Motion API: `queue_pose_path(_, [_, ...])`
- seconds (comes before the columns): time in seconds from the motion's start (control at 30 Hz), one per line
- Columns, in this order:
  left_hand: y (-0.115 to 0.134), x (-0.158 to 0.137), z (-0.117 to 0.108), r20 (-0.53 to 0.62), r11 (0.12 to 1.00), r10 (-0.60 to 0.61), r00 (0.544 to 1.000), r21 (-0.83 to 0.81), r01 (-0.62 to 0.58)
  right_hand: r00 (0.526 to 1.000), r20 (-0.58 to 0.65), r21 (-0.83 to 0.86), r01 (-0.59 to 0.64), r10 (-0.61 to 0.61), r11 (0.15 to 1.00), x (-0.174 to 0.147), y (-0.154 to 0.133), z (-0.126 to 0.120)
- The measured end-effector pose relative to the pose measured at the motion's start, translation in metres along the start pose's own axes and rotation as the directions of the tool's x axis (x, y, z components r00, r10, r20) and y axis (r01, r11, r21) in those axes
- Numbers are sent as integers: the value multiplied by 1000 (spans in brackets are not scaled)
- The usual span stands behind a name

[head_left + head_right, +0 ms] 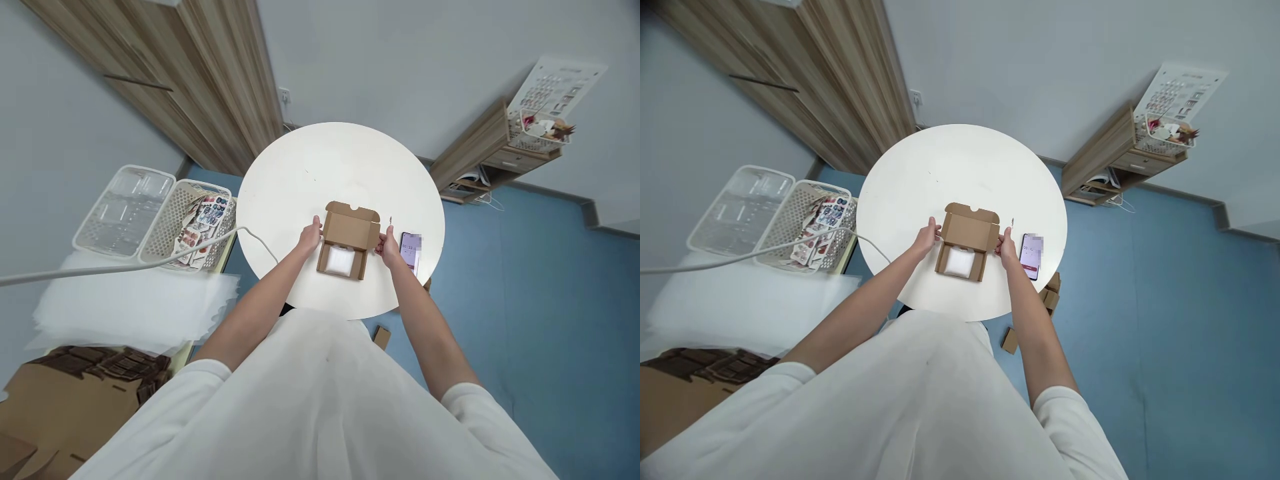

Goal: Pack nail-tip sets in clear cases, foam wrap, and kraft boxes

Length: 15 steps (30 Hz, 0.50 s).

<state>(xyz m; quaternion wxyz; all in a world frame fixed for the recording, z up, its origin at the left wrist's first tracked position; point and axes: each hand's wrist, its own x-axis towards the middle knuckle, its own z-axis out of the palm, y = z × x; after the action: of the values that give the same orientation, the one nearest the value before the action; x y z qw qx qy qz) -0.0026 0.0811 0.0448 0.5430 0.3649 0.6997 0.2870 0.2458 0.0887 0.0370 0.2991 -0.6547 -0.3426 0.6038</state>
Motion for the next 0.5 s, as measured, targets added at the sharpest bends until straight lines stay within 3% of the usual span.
queue_pose_path(0.13, [-1,-5,-2,105,1000,-8,994,-27,11,998,63,77,1,-6,997,-4,-2,8])
queue_pose_path(0.3, [4,-10,-6,178,999,-9,984,-44,18,994,19,139,101,-105,985,-7,-4,14])
queue_pose_path(0.5, [5,-17,-15,204,998,60,977,-11,-59,980,67,111,180,-188,977,-16,1,14])
